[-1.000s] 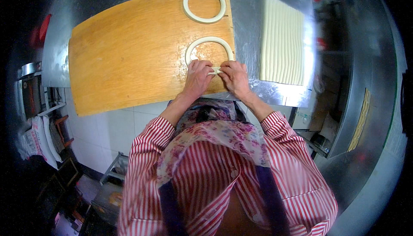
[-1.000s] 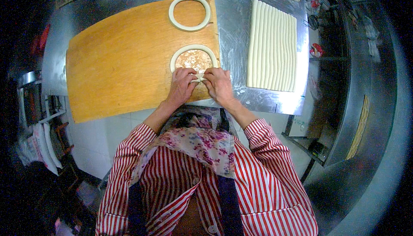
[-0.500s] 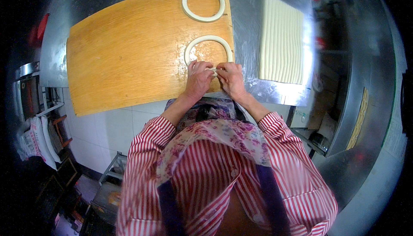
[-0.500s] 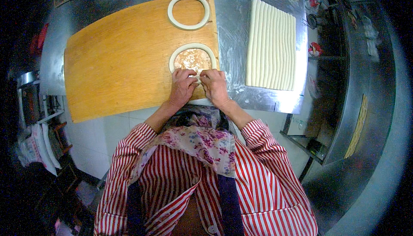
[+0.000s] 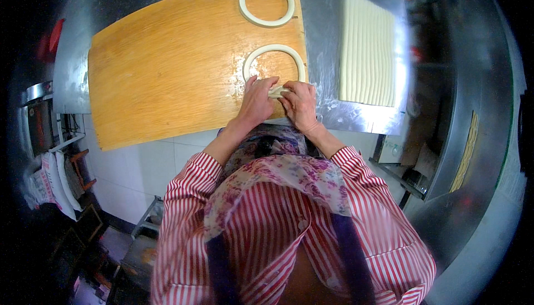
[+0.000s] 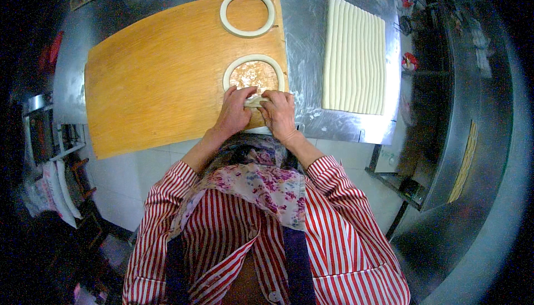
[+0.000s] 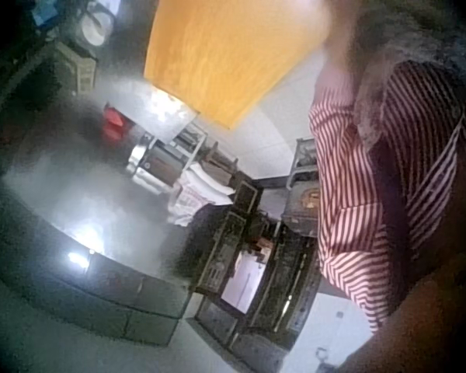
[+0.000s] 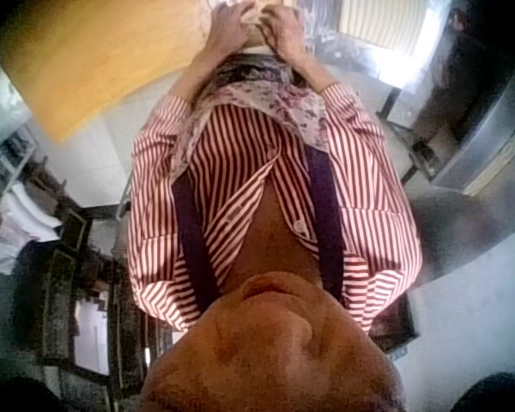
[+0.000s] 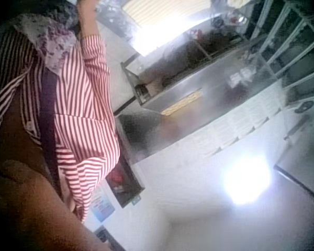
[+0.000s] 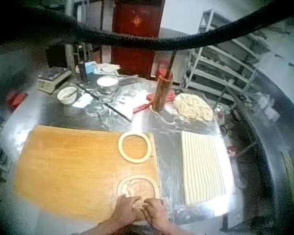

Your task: The person shapes long strips of dough into circular rings on a wooden board. They repeatedly pick up a strip, form it into a circle, and press the ends together to seal the ring, arranging the finished rings in rows.

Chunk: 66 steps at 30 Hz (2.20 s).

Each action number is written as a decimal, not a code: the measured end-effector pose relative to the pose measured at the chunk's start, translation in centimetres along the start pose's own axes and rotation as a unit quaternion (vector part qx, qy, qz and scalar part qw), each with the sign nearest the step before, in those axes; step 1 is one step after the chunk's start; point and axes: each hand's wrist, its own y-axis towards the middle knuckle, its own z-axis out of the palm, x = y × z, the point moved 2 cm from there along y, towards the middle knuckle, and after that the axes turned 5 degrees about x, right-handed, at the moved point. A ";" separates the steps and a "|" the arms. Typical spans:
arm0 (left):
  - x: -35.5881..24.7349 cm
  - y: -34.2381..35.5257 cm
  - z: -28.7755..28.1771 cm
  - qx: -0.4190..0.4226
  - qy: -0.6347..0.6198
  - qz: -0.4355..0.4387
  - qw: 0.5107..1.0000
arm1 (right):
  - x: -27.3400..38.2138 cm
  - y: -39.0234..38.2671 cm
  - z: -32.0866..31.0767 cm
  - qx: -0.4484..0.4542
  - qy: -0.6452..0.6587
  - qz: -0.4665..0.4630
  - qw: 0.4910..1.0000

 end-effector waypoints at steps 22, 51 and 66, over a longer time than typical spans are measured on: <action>-0.5 1.0 1.7 0.003 -0.012 0.021 1.000 | -2.2 -3.3 -4.8 -0.007 -0.024 0.116 0.993; -1.5 3.7 -11.0 -0.118 -0.469 -0.176 0.858 | -3.6 10.1 -6.6 0.103 0.394 0.253 0.877; 3.3 6.6 -4.3 -0.059 0.096 0.008 0.994 | -3.6 8.5 -0.8 0.063 0.054 0.181 0.980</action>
